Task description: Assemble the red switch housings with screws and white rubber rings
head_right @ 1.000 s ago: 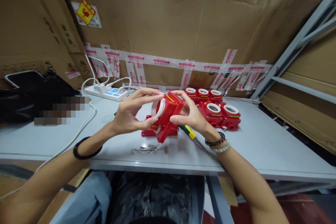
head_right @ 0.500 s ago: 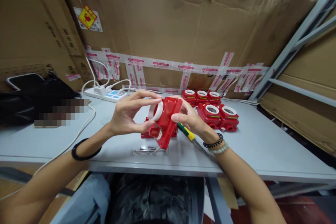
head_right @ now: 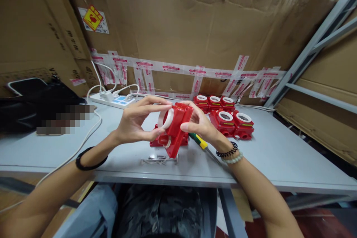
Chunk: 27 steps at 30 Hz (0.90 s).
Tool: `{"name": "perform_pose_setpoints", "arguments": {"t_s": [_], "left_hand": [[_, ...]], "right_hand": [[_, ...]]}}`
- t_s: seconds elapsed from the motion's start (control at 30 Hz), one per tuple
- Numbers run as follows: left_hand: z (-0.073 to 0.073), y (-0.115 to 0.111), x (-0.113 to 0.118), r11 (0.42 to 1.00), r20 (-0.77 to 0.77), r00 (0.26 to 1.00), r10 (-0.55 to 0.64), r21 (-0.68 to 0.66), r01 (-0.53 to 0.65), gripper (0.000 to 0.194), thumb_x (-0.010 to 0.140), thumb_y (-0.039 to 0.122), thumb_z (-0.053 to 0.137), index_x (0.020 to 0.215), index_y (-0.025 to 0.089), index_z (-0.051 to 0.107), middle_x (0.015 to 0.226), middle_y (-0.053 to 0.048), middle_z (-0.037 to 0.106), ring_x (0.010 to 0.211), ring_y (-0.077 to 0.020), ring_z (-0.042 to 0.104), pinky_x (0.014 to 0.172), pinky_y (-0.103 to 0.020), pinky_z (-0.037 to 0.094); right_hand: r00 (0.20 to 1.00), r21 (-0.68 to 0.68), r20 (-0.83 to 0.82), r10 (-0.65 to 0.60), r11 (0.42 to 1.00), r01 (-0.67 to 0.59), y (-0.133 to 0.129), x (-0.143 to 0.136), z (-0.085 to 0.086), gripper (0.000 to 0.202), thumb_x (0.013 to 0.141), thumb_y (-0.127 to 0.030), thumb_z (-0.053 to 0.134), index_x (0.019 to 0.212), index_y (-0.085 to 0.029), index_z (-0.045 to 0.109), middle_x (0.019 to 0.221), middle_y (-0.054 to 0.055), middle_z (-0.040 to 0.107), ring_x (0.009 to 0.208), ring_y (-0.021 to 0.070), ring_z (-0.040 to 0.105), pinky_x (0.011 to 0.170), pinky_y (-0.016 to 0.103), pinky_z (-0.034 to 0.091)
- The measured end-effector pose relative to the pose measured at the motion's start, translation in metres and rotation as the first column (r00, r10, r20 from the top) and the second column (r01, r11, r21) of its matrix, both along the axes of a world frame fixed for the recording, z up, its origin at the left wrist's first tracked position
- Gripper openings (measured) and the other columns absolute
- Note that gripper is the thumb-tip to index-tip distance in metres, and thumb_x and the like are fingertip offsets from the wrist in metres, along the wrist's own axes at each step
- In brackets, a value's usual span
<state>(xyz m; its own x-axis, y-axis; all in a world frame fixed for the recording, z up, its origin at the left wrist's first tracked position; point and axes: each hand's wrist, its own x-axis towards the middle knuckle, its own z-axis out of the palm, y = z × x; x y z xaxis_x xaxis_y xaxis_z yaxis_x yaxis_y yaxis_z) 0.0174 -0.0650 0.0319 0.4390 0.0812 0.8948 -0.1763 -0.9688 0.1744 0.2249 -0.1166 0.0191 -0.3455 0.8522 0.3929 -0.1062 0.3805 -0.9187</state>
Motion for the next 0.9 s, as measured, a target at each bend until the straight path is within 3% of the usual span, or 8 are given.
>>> {"name": "perform_pose_setpoints", "arguments": {"t_s": [0.4, 0.9], "left_hand": [[0.0018, 0.0004, -0.0023, 0.999, -0.013, 0.999, 0.048, 0.023, -0.048, 0.049, 0.071, 0.025, 0.075, 0.118, 0.022, 0.063, 0.11, -0.01, 0.064, 0.1, -0.0201, 0.062, 0.087, -0.034, 0.052], [0.0017, -0.0001, -0.0031, 0.999, -0.063, 0.997, -0.036, -0.019, 0.035, 0.052, 0.074, 0.023, 0.073, 0.124, 0.022, 0.059, 0.116, -0.012, 0.061, 0.107, -0.0227, 0.059, 0.093, -0.037, 0.05]], "right_hand": [[1.0, -0.021, -0.012, -0.025, 0.999, 0.025, -0.0013, -0.0011, 0.0025, 0.06, 0.063, -0.037, 0.079, 0.112, -0.025, 0.047, 0.097, 0.002, 0.065, 0.084, 0.0171, 0.064, 0.074, 0.03, 0.053], [0.998, -0.002, -0.049, 0.03, 1.0, -0.03, 0.001, 0.0017, -0.0017, 0.055, 0.067, -0.034, 0.076, 0.114, -0.024, 0.049, 0.096, 0.001, 0.065, 0.083, 0.0149, 0.064, 0.075, 0.027, 0.052]]}}
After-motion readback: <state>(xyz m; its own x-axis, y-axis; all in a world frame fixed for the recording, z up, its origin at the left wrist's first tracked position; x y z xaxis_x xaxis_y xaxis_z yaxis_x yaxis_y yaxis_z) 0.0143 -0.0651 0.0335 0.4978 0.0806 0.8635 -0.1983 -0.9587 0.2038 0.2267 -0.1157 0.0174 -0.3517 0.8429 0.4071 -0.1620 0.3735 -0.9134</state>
